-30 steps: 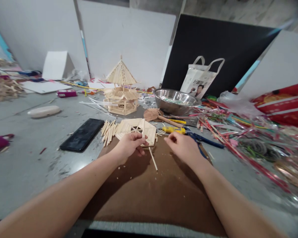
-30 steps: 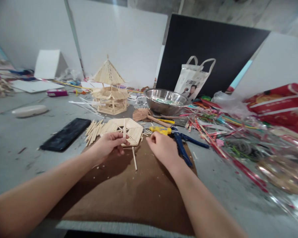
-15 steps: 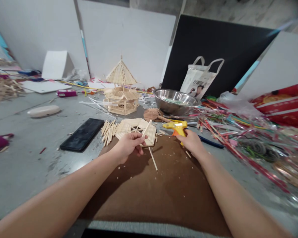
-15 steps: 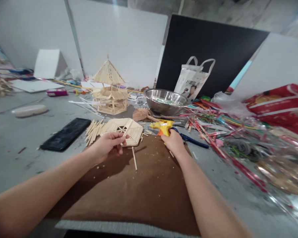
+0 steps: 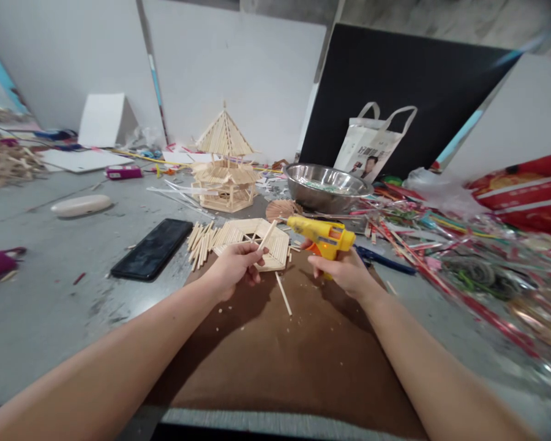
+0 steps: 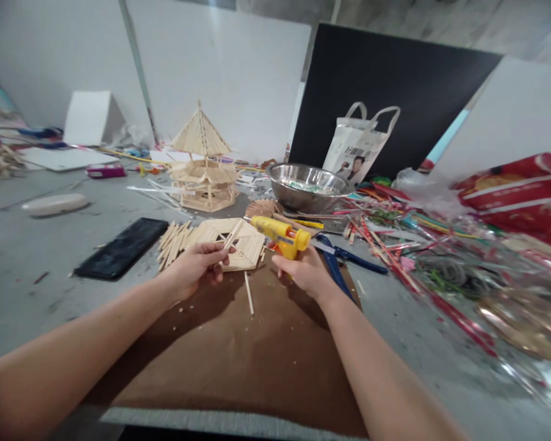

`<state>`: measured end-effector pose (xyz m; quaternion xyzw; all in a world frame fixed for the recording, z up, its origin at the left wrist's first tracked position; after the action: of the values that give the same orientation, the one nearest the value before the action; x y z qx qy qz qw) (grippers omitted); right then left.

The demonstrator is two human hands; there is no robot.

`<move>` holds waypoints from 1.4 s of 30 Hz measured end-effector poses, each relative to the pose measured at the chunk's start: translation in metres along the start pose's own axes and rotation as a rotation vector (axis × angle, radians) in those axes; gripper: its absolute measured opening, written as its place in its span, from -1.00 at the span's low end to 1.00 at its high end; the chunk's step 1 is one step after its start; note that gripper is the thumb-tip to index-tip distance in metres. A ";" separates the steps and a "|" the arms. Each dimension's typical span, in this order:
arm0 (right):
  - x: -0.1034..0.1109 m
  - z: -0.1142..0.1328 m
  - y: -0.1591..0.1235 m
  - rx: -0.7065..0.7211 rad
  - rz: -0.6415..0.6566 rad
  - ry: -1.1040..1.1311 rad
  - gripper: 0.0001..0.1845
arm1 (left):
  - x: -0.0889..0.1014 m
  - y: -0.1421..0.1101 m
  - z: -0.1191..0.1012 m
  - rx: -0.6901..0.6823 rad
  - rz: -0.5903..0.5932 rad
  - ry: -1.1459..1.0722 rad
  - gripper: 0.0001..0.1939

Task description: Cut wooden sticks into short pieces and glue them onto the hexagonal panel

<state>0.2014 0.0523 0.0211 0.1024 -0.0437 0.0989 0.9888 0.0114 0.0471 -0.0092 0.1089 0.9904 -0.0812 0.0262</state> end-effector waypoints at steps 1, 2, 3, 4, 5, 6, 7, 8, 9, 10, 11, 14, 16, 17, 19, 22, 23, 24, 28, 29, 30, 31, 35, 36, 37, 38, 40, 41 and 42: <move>-0.002 -0.002 -0.001 -0.001 0.026 -0.007 -0.79 | 0.000 0.000 0.000 0.004 -0.002 -0.004 -0.83; -0.003 -0.004 -0.001 -0.007 0.045 -0.034 -0.82 | 0.001 0.000 0.001 0.008 -0.003 -0.007 -0.82; -0.004 -0.007 -0.002 -0.019 0.055 -0.080 -0.83 | 0.001 0.000 0.001 0.011 -0.003 -0.009 -0.82; -0.003 -0.010 -0.002 -0.034 0.056 -0.139 -0.83 | 0.001 0.000 0.001 0.013 -0.002 -0.008 -0.81; -0.002 -0.013 -0.002 -0.041 0.051 -0.201 -0.82 | 0.001 0.000 0.001 0.013 0.000 -0.004 -0.81; -0.001 -0.014 -0.002 -0.039 0.047 -0.259 -0.81 | 0.000 0.000 0.001 0.011 0.002 0.000 -0.80; 0.000 -0.014 -0.002 -0.025 0.048 -0.306 -0.79 | 0.000 0.000 0.001 0.008 0.002 0.004 -0.80; 0.000 -0.013 -0.002 0.000 0.047 -0.343 -0.77 | 0.000 0.000 0.001 0.006 0.003 0.009 -0.79; -0.001 -0.011 -0.002 0.031 0.046 -0.370 -0.75 | 0.000 0.000 0.001 0.003 0.001 0.016 -0.79; -0.001 -0.008 -0.003 0.059 0.045 -0.391 -0.73 | 0.000 0.000 0.001 0.000 -0.001 0.023 -0.79; -0.002 -0.005 -0.003 0.079 0.044 -0.409 -0.71 | 0.000 0.000 0.001 -0.002 -0.003 0.032 -0.79; -0.004 0.001 -0.004 0.072 0.039 -0.444 -0.71 | 0.000 0.001 0.000 -0.005 -0.005 0.051 -0.79; -0.005 0.001 -0.004 0.050 0.046 -0.443 -0.72 | 0.000 0.001 0.000 -0.004 -0.005 0.057 -0.78; -0.005 0.001 -0.004 0.041 0.048 -0.434 -0.71 | 0.000 0.001 0.001 -0.003 -0.007 0.061 -0.78; -0.006 0.000 -0.004 0.031 0.050 -0.415 -0.70 | 0.000 0.001 0.001 -0.008 -0.013 0.069 -0.79; -0.005 -0.001 -0.003 0.024 0.031 -0.404 -0.70 | 0.000 0.001 0.001 -0.013 -0.015 0.078 -0.80; -0.005 -0.001 -0.003 0.022 0.024 -0.404 -0.70 | 0.000 0.001 0.001 -0.014 -0.013 0.078 -0.80; -0.005 -0.001 -0.003 0.020 0.018 -0.401 -0.69 | 0.000 0.001 0.001 -0.014 -0.012 0.078 -0.80; -0.005 -0.002 -0.003 -0.006 0.009 -0.402 -0.66 | 0.000 0.001 0.002 -0.014 -0.021 0.085 -0.79; -0.005 -0.002 -0.003 -0.013 0.011 -0.399 -0.66 | 0.000 0.001 0.002 -0.015 -0.023 0.087 -0.79; -0.005 -0.002 -0.003 -0.016 0.017 -0.390 -0.66 | 0.000 0.001 0.002 -0.018 -0.021 0.089 -0.79; -0.006 -0.002 -0.003 -0.013 0.023 -0.374 -0.66 | 0.000 0.001 0.002 -0.020 -0.019 0.089 -0.79; -0.009 0.002 -0.004 0.003 0.055 -0.285 -0.70 | 0.000 0.001 0.001 -0.027 -0.022 0.083 -0.77; -0.010 0.002 -0.004 -0.004 0.058 -0.261 -0.72 | 0.000 0.001 0.001 -0.028 -0.021 0.081 -0.77; -0.010 0.001 -0.004 -0.022 0.058 -0.237 -0.75 | 0.000 0.001 0.001 -0.030 -0.019 0.078 -0.76; -0.009 0.000 -0.004 -0.054 0.055 -0.211 -0.78 | 0.000 0.000 0.001 -0.030 -0.017 0.076 -0.76; -0.007 -0.004 -0.004 -0.154 0.058 -0.141 -0.79 | 0.000 0.000 0.002 -0.030 -0.012 0.076 -0.76; -0.006 -0.005 -0.004 -0.207 0.065 -0.096 -0.77 | 0.000 0.000 0.002 -0.032 -0.010 0.077 -0.76; -0.005 -0.007 -0.004 -0.252 0.076 -0.049 -0.75 | 0.000 0.001 0.002 -0.036 -0.007 0.077 -0.76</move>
<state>0.1976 0.0490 0.0132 -0.0218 -0.0835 0.1274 0.9881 0.0115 0.0473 -0.0111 0.1081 0.9923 -0.0592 -0.0104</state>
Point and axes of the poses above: each hand's wrist, its own y-axis towards the middle knuckle, its own x-axis out of the back of the hand, z = x × y, the point moved 3 cm from there along y, towards the middle knuckle, and after that the axes turned 7 degrees about y, right-handed, at the moved point
